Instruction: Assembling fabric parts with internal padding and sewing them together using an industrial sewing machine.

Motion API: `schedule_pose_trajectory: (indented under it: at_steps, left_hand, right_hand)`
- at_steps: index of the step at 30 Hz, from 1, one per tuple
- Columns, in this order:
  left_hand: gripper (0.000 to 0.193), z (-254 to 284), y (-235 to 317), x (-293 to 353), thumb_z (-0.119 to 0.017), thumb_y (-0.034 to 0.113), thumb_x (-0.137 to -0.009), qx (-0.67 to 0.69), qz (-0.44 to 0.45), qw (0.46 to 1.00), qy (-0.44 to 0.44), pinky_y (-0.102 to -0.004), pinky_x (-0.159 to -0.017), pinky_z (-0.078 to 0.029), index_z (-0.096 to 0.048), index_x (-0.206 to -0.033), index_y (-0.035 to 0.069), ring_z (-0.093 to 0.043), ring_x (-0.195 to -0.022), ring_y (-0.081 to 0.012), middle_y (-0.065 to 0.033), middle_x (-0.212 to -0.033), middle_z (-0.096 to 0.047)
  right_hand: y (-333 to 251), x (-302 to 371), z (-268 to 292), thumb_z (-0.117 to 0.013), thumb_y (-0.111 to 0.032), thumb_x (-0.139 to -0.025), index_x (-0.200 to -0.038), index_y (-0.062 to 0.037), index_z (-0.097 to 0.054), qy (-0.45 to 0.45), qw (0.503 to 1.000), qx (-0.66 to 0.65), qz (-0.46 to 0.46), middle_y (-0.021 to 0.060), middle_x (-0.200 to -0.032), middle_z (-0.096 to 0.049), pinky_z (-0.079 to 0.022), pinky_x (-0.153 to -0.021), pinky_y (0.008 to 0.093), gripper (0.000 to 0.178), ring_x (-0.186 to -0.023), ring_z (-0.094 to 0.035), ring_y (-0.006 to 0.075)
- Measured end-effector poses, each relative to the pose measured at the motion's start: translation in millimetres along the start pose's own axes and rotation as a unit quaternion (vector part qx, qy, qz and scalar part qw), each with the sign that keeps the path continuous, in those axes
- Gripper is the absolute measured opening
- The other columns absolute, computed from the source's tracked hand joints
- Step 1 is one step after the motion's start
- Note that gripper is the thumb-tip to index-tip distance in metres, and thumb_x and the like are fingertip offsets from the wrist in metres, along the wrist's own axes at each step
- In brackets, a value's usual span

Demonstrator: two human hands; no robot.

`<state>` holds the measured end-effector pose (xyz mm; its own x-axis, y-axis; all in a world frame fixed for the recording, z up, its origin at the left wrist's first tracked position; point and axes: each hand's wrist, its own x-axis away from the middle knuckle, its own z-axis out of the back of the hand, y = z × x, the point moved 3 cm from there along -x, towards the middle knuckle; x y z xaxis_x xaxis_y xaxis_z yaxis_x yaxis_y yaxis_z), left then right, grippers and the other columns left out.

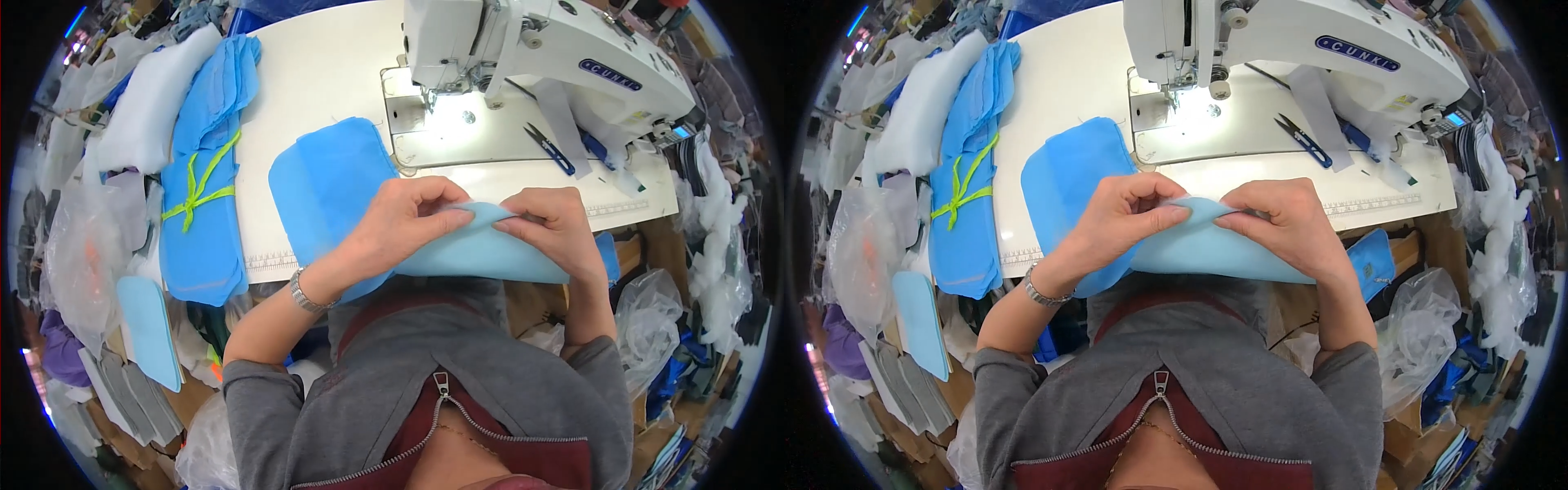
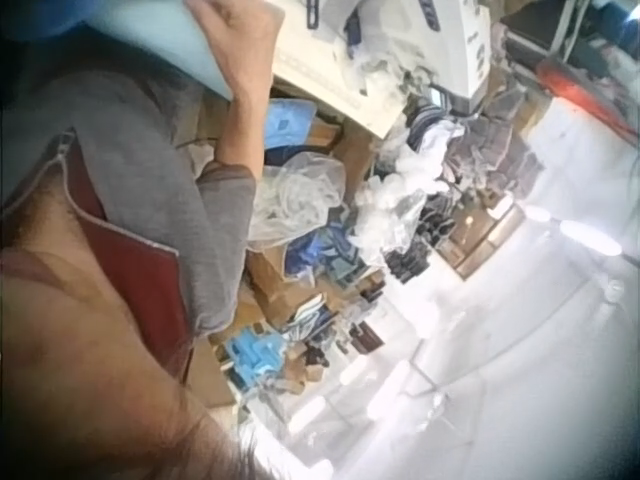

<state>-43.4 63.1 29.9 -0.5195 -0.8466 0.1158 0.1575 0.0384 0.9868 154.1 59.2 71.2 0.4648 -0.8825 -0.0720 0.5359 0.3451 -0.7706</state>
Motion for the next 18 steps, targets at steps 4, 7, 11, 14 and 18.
schedule_pose_trajectory:
  at_steps: [4,7,11,14,18]
  left_hand:
    - [0.017,-12,5,14,-0.065,0.012,-0.085,0.078,-0.045,0.992,0.089,-0.0211,-0.064,-0.044,-0.065,-0.096,-0.001,-0.054,-0.074,-0.0055,-0.0017,-0.082,-0.063]
    - [0.013,-21,19,39,-0.065,0.006,-0.084,0.046,-0.11,0.983,0.139,-0.0216,-0.064,-0.045,-0.066,-0.094,-0.001,-0.057,-0.073,-0.0086,-0.0032,-0.083,-0.064]
    - [0.017,-30,47,91,-0.065,-0.006,-0.075,-0.078,-0.28,0.946,0.146,-0.0295,-0.063,-0.051,-0.067,-0.091,-0.001,-0.065,-0.074,-0.0229,-0.0131,-0.085,-0.067]
    - [0.018,-17,78,129,-0.066,-0.008,-0.073,-0.038,-0.296,0.949,0.104,-0.0322,-0.068,-0.052,-0.067,-0.091,-0.004,-0.064,-0.078,-0.0277,-0.0149,-0.089,-0.067]
    - [0.013,27,80,142,-0.064,0.002,-0.077,-0.22,-0.091,0.909,0.343,-0.0292,-0.062,-0.049,-0.068,-0.089,-0.001,-0.062,-0.068,-0.0191,-0.0111,-0.077,-0.067]
  right_hand:
    - [-7,10,4,-0.075,-0.014,-0.07,-0.089,-0.0019,-0.068,0.033,0.999,0.003,-0.013,0.01,-0.074,-0.065,-0.046,-0.056,0.0273,0.024,-0.061,-0.061,0.0206]
    - [-13,23,16,-0.077,-0.017,-0.067,-0.09,-0.0031,-0.068,0.02,0.995,0.086,0.056,0.0096,-0.072,-0.064,-0.046,-0.054,0.0288,0.028,-0.061,-0.061,0.0232]
    - [-42,47,38,-0.077,-0.019,-0.067,-0.09,-0.009,-0.071,-0.098,0.982,0.094,0.135,0.0085,-0.07,-0.064,-0.044,-0.05,0.0304,0.026,-0.057,-0.06,0.024]
    - [-76,51,50,-0.077,-0.019,-0.065,-0.089,-0.0065,-0.071,-0.142,0.968,0.039,0.202,0.0077,-0.067,-0.064,-0.043,-0.048,0.0297,0.028,-0.053,-0.059,0.0222]
    - [-78,6,2,-0.076,-0.011,-0.064,-0.109,-0.0038,-0.066,-0.085,0.983,0.0,0.161,0.0024,-0.063,-0.06,-0.037,-0.048,0.0258,0.046,-0.047,-0.048,0.013]
